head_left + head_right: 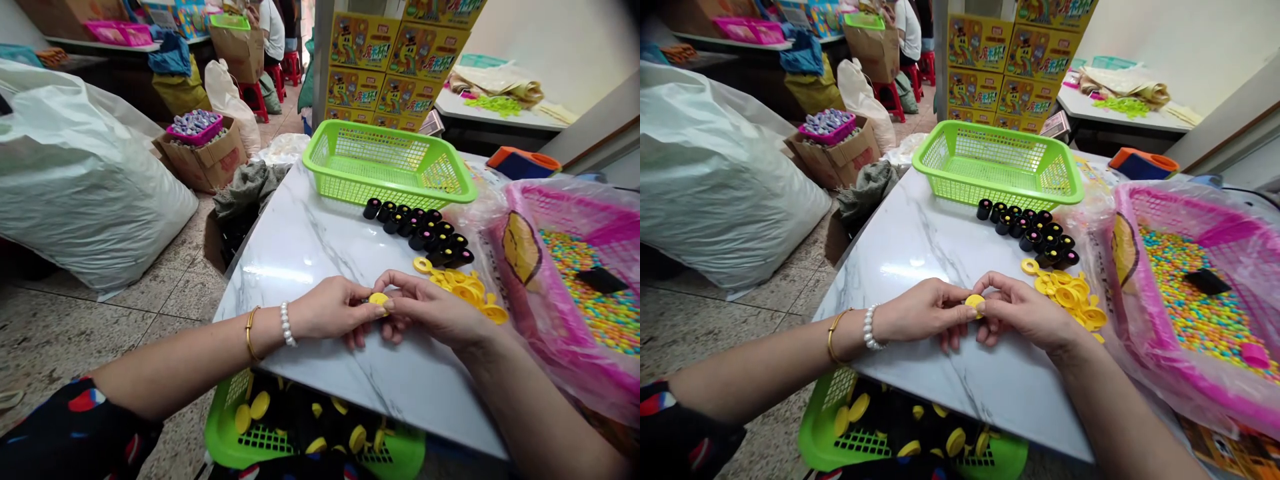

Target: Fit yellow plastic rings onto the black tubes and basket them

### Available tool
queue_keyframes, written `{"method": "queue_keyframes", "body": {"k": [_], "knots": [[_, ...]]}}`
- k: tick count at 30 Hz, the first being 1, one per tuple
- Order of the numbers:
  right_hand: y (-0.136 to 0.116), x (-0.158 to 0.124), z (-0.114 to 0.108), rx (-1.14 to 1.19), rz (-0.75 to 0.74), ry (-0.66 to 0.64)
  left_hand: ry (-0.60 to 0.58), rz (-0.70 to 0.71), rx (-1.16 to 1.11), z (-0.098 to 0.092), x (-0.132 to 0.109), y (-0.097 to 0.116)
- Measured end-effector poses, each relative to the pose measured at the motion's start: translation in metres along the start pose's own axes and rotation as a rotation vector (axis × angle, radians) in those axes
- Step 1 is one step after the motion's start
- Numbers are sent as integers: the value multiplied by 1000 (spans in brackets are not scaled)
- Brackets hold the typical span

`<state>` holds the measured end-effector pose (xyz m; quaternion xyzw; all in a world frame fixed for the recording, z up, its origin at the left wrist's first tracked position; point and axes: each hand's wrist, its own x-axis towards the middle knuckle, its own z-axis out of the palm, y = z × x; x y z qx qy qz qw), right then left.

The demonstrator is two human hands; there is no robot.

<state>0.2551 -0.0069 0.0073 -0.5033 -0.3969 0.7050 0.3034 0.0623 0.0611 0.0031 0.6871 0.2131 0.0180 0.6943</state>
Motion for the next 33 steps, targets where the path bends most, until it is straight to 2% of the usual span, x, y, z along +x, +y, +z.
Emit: {"method": "queue_keyframes", "body": {"k": [3, 11, 14, 17, 19, 21, 23, 28, 30, 33], "knots": [[0, 0, -1, 6, 30, 4, -32, 20, -6, -1, 1, -2], [-6, 4, 7, -124, 8, 91, 52, 58, 164, -3, 0, 1], [0, 3, 6, -84, -11, 49, 170, 87, 325, 2, -3, 0], [5, 3, 4, -17, -60, 51, 461, 242, 559, 8, -6, -4], [7, 3, 3, 17, -115, 122, 586, 416, 665, 11, -7, -7], [7, 3, 3, 15, -170, 185, 595, 564, 737, 13, -6, -10], [5, 2, 4, -17, -206, 206, 542, 621, 793, 13, -5, -12], [-3, -4, 1, -4, -296, 248, 468, 542, 791, 9, -5, -17], [-4, -6, -3, 24, -309, 240, 442, 453, 699, 4, -4, -17], [-3, -7, -10, 42, -307, 221, 429, 255, 418, -6, -2, -14]]}}
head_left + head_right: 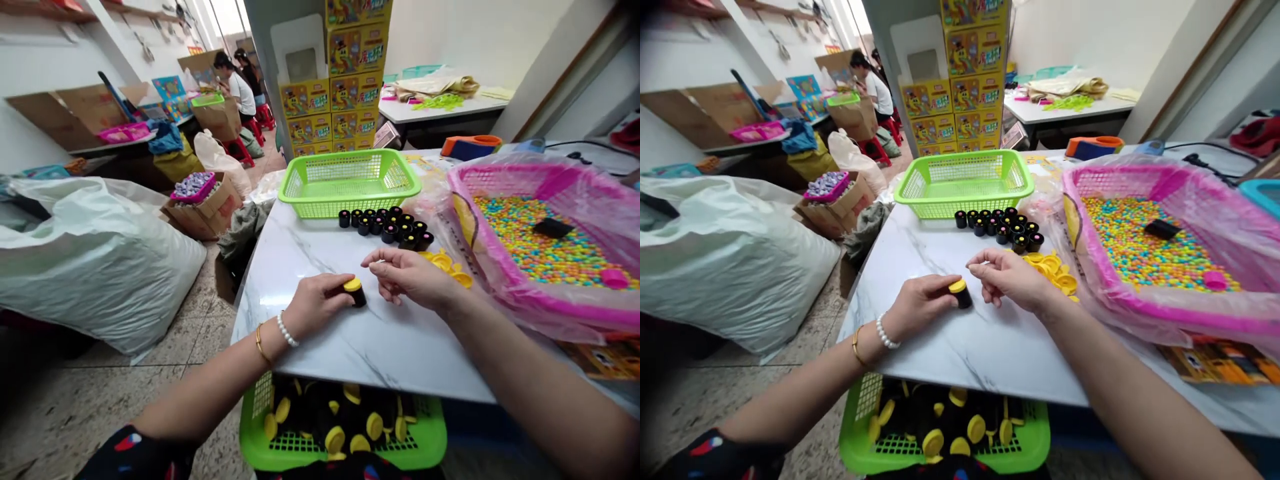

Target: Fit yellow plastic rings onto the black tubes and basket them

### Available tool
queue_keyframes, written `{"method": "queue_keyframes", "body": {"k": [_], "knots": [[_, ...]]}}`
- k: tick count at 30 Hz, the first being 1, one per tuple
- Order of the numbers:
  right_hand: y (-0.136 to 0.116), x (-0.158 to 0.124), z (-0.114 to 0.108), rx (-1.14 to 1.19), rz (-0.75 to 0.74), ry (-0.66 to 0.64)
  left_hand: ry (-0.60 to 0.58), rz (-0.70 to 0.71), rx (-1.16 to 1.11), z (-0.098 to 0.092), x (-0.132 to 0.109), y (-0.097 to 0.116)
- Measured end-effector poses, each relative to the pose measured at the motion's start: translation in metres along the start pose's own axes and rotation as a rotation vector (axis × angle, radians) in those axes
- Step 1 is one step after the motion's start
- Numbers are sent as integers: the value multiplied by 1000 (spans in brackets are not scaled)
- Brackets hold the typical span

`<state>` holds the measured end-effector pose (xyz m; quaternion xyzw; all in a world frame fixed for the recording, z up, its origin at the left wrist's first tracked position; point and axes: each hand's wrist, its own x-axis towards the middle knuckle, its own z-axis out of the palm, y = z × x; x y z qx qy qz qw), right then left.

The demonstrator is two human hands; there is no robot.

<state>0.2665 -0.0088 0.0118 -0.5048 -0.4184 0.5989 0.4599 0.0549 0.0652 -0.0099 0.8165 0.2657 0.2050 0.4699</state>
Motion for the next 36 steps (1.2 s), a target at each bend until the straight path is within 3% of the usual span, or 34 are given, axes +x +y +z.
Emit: {"method": "queue_keyframes", "body": {"k": [3, 7, 10, 12, 16, 18, 20, 22, 24, 26, 29, 30, 33, 36], "knots": [[-2, -2, -4, -5, -16, 5, -47, -126, -153, -7, 7, -2], [-8, -4, -6, -38, -43, 33, -97, -132, -174, -11, 10, 2], [-12, -6, -6, -64, -44, 59, -99, -97, -103, -6, -3, 19], [-13, -7, -6, -77, -34, 78, -126, 32, 48, 7, -21, 33], [-12, -5, -7, -128, -15, 110, -366, 503, 300, 50, -69, 50], [-10, -4, -5, -199, -4, 111, -431, 649, 466, 68, -87, 52], [-7, -2, -2, -310, -7, 131, -386, 706, 613, 75, -97, 52], [-6, -1, 0, -450, -54, 213, -253, 724, 648, 67, -96, 53], [-7, 0, -2, -594, -148, 354, -114, 712, 584, 48, -81, 54], [-8, 0, -5, -707, -238, 487, -2, 593, 512, 22, -50, 52], [-10, -1, -10, -792, -295, 604, 187, 148, 528, -14, 24, 36], [-11, -1, -12, -809, -301, 633, 241, 68, 547, -22, 51, 27], [-17, -6, -19, -916, -376, 760, 329, -68, 576, -33, 121, -5], [-27, -21, -26, -1114, -513, 873, 337, -128, 576, -30, 155, -28]]}}
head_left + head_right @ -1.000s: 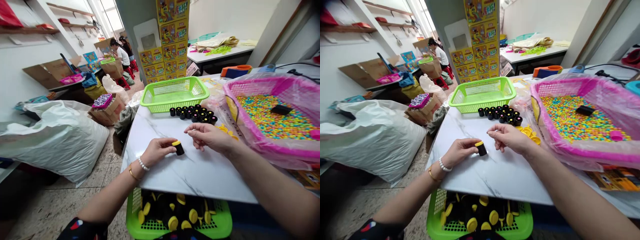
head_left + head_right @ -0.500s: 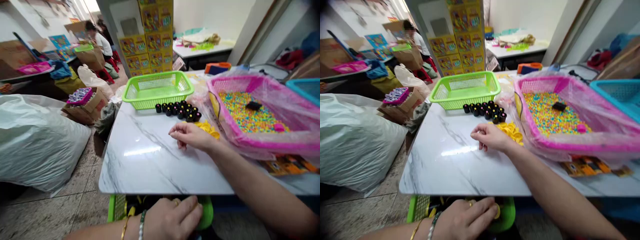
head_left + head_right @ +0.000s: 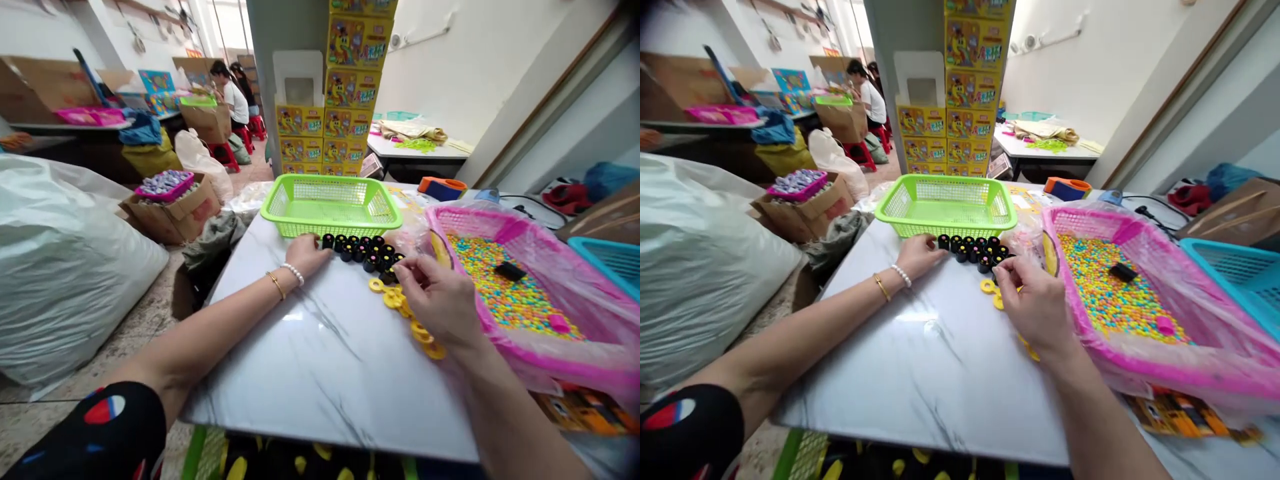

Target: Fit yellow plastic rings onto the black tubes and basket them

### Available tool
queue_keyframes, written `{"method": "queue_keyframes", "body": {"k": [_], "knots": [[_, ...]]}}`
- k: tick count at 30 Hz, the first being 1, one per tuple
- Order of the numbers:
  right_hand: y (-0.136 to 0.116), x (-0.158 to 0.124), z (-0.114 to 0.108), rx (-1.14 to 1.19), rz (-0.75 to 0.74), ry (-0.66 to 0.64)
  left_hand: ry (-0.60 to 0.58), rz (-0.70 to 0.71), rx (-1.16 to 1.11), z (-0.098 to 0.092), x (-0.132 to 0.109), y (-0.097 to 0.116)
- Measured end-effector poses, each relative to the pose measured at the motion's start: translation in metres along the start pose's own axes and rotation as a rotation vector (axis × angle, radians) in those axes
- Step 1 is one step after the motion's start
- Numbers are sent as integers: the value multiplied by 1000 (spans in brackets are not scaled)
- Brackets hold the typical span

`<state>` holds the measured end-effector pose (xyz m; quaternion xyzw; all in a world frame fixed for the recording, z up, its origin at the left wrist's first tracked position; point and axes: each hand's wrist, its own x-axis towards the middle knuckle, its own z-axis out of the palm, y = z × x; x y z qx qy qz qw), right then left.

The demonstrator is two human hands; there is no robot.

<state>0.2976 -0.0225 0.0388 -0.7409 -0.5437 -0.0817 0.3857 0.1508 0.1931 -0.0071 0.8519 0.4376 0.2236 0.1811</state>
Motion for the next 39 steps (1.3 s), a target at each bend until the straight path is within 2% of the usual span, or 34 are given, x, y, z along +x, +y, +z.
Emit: {"method": "queue_keyframes", "body": {"k": [3, 6, 8, 11, 13, 16, 20, 24, 29, 34, 39], "knots": [[2, -11, -21, -150, -70, -3, -8, -12, -10, 9, 6, -3], [7, -37, -31, -337, -66, -104, -16, -3, -26, 6, 6, -4], [16, -58, -28, -433, -82, -175, -32, 17, -37, 1, 4, -5], [34, -79, -15, -426, -95, -251, -74, 46, -59, -9, -6, -8], [45, -83, -5, -385, -43, -296, -112, 60, -79, -18, -21, -9], [52, -82, 5, -363, 12, -367, -181, 81, -126, -33, -56, -8], [41, -84, 6, -368, -103, -359, -316, 181, -285, -43, -110, 5], [28, -82, -1, -331, -218, -280, -319, 289, -324, -38, -139, 19], [15, -78, 0, -342, -283, -330, -306, 383, -319, -28, -139, 19], [-17, -77, 15, -321, -390, -437, -261, 392, -288, -31, -136, 7], [-39, -52, 21, -308, -375, -509, -238, 396, -295, -34, -137, 0]]}}
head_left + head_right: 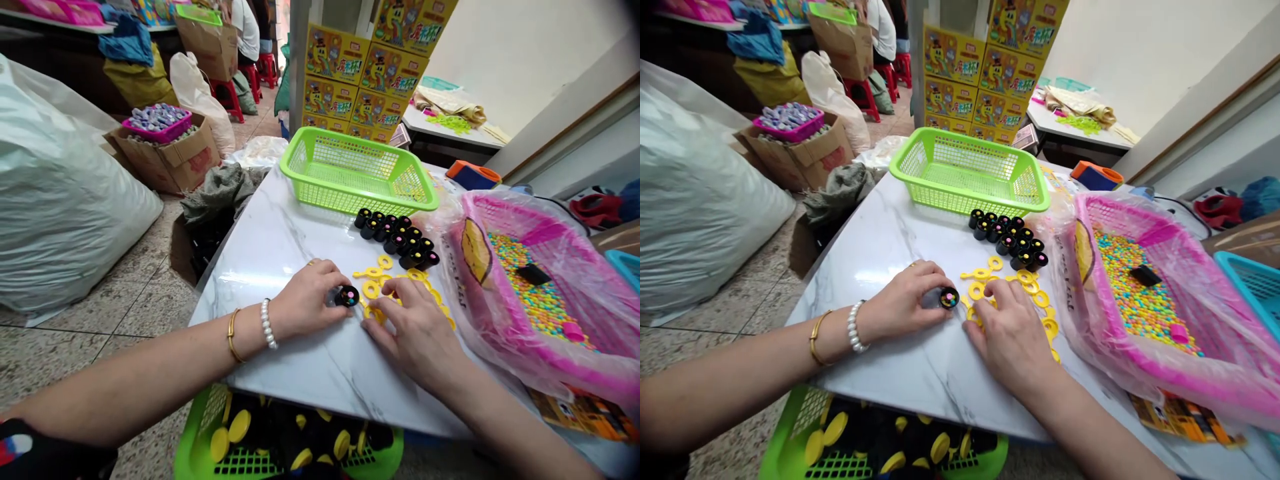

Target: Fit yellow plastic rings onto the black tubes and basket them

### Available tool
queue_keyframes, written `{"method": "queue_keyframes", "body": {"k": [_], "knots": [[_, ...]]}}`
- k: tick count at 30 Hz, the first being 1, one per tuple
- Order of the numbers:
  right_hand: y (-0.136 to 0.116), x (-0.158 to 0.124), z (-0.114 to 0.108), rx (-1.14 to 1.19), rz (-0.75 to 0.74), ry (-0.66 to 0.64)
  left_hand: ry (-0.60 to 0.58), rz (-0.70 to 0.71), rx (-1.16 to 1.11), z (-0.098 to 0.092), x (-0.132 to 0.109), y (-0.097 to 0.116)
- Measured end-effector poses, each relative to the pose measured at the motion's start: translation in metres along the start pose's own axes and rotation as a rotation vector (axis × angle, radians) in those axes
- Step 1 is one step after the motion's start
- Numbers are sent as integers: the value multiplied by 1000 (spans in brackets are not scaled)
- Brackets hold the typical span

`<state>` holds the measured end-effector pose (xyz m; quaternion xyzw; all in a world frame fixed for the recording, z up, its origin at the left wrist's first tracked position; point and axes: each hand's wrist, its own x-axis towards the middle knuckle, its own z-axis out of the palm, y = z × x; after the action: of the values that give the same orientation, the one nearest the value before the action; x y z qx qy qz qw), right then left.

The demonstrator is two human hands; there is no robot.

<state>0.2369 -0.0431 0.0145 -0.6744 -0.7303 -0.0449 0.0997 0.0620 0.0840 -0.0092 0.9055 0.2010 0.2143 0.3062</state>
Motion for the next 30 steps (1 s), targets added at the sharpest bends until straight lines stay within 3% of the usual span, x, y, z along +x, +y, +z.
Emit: {"method": "queue_keyframes", "body": {"k": [8, 17, 23, 27, 30], "knots": [[11, 24, -4, 429, 185, -277, -22, 25, -4, 4, -2, -2], [12, 15, -3, 448, 110, -347, 72, 90, -98, 5, -5, 4], [12, 13, -4, 380, 161, -296, -41, 13, -59, 2, -2, 4], [26, 9, -6, 465, 158, -232, -55, 36, -41, 4, -2, 6], [31, 10, -6, 681, 224, -304, -37, 51, -3, 5, -4, 8]]}}
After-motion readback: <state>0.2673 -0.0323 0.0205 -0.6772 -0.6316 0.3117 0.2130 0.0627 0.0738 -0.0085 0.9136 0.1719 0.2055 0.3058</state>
